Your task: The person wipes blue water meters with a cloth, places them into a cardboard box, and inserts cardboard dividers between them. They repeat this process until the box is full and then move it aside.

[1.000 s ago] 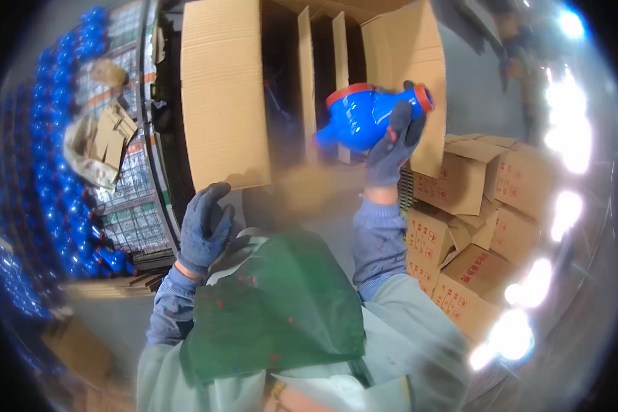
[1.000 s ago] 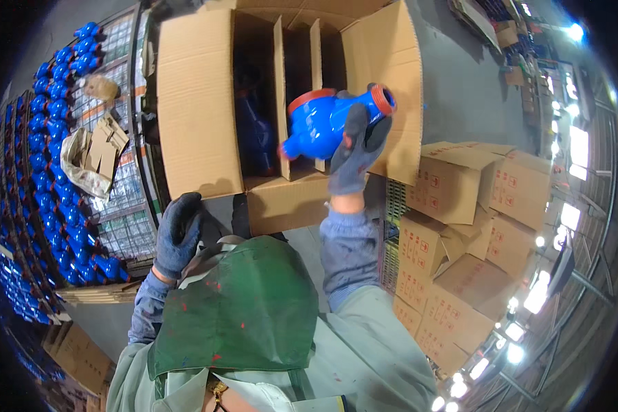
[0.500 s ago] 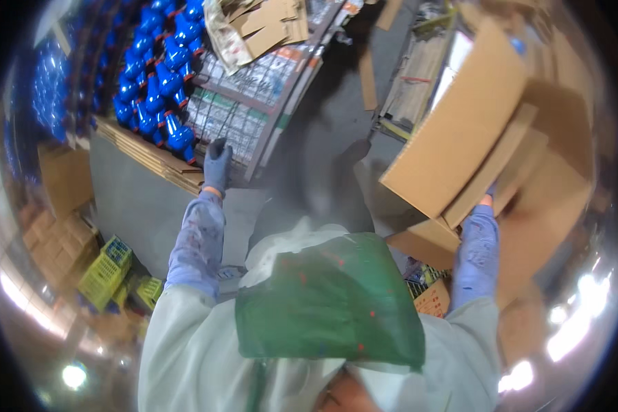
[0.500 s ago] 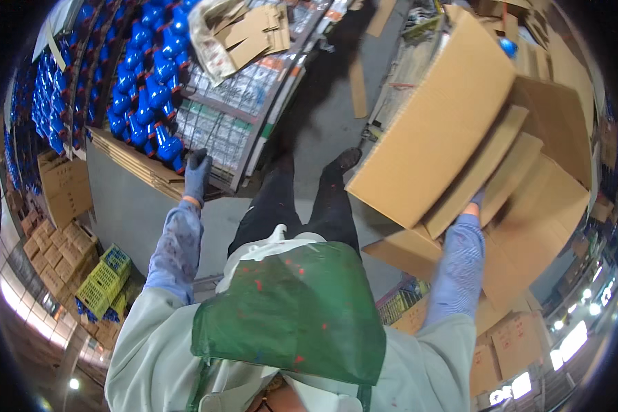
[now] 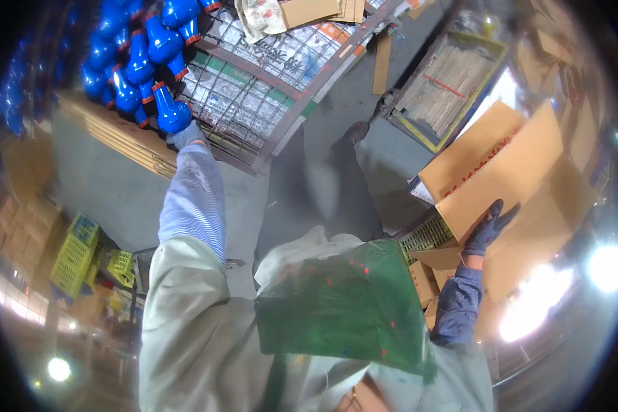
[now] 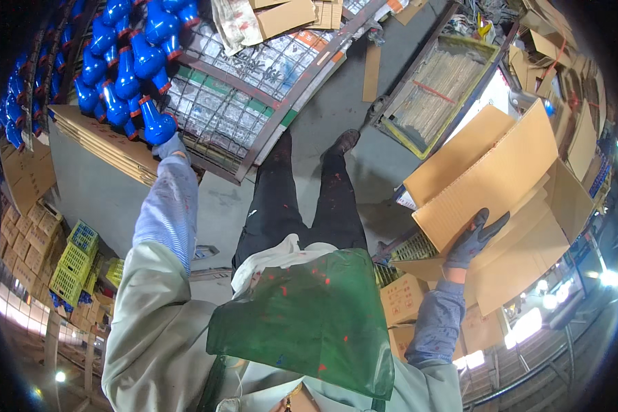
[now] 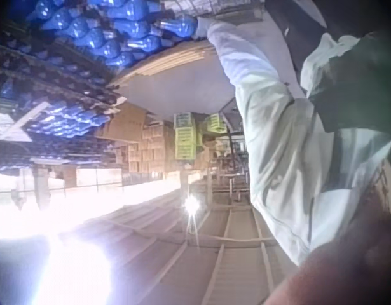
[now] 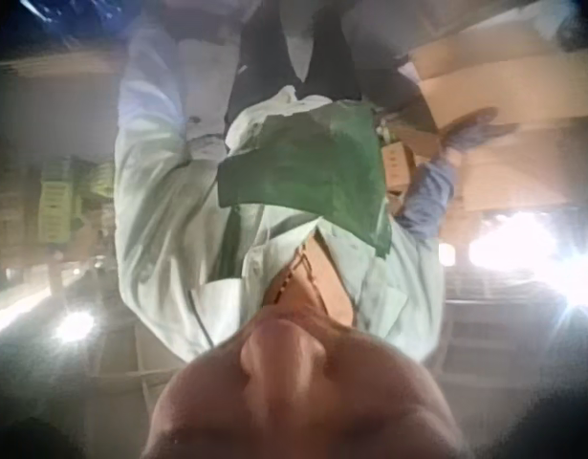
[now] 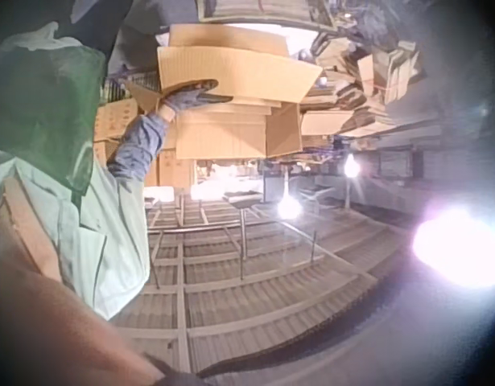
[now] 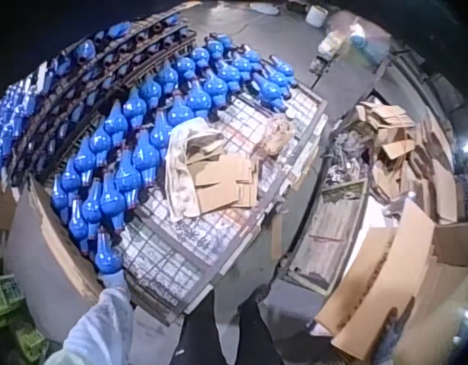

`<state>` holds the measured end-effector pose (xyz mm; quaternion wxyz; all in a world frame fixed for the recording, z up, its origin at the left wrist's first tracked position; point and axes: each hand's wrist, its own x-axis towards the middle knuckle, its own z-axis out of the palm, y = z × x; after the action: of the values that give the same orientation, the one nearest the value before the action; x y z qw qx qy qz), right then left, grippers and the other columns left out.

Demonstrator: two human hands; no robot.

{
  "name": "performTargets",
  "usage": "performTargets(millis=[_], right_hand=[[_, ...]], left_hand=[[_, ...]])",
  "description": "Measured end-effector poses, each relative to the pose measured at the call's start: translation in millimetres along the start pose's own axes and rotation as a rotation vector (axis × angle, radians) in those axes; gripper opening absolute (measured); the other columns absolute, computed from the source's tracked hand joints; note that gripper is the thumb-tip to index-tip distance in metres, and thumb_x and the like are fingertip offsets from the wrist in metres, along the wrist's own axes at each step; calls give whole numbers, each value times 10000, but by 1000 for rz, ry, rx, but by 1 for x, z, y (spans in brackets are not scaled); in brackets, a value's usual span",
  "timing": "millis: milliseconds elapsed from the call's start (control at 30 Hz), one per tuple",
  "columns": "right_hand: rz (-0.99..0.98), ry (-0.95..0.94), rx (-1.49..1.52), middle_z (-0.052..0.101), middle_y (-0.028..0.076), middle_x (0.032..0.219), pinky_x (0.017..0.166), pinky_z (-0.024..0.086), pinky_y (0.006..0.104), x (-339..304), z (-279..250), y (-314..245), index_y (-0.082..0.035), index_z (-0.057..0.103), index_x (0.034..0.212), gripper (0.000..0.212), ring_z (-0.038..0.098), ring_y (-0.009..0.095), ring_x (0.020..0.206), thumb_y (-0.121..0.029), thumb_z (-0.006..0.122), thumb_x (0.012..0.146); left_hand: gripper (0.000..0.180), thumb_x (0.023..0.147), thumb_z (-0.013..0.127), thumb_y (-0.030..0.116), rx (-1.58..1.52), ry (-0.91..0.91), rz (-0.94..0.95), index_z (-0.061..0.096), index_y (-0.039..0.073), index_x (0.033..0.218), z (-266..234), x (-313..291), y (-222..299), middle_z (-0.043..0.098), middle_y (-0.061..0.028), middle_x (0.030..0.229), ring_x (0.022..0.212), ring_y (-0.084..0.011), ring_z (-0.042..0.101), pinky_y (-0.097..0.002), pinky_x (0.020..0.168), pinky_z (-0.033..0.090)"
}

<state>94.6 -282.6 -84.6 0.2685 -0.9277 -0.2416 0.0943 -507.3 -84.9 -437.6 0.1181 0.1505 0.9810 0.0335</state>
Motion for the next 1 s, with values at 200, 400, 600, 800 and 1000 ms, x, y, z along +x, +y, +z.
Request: performTargets(millis=[200, 400, 600, 800, 1000], right_hand=[[-29, 28, -212, 501, 43, 943, 739, 375, 220, 9, -3, 20, -35, 217, 1453, 666, 446, 106, 774, -330, 532, 946], [-63, 44, -224, 281, 138, 1465, 1022, 308, 309, 4, -7, 19, -38, 216, 1458, 695, 369, 236, 1250, -355, 543, 933], [-43, 37, -205, 317, 166, 1451, 1049, 293, 326, 1, 1, 8, -34, 204, 1463, 722, 373, 244, 1275, -376, 548, 928], [7, 53, -135, 400, 105, 1356, 898, 402, 260, 7, 5, 4, -30, 216, 1459, 727, 495, 162, 1042, -355, 578, 919], [-95, 119, -132, 336, 176, 1434, 1018, 342, 345, 2, 6, 9, -24, 239, 1448, 674, 395, 261, 1252, -300, 566, 926]], left_hand=[[939, 514, 881, 401, -174, 5, 48, 342, 41, 1194, -12, -5, -14, 456, -224, 1130, 989, -353, 549, -472, 878, 467], [804, 585, 885, 286, -518, -56, 192, 425, 2, 1179, -46, -18, 17, 493, -188, 1117, 1011, -304, 521, -449, 899, 450], [1004, 558, 859, 441, 99, -99, 392, 380, -42, 1297, -54, 16, 42, 504, -212, 1221, 1097, -361, 525, -485, 948, 413], [676, 782, 605, 585, -1069, -1196, -279, 465, 112, 1245, -125, -64, 32, 553, -56, 1080, 960, -274, 568, -443, 848, 480], [692, 792, 631, 510, -1338, -2065, -538, 468, 51, 1284, -193, -235, 44, 528, -216, 1182, 950, -308, 611, -365, 830, 560]])
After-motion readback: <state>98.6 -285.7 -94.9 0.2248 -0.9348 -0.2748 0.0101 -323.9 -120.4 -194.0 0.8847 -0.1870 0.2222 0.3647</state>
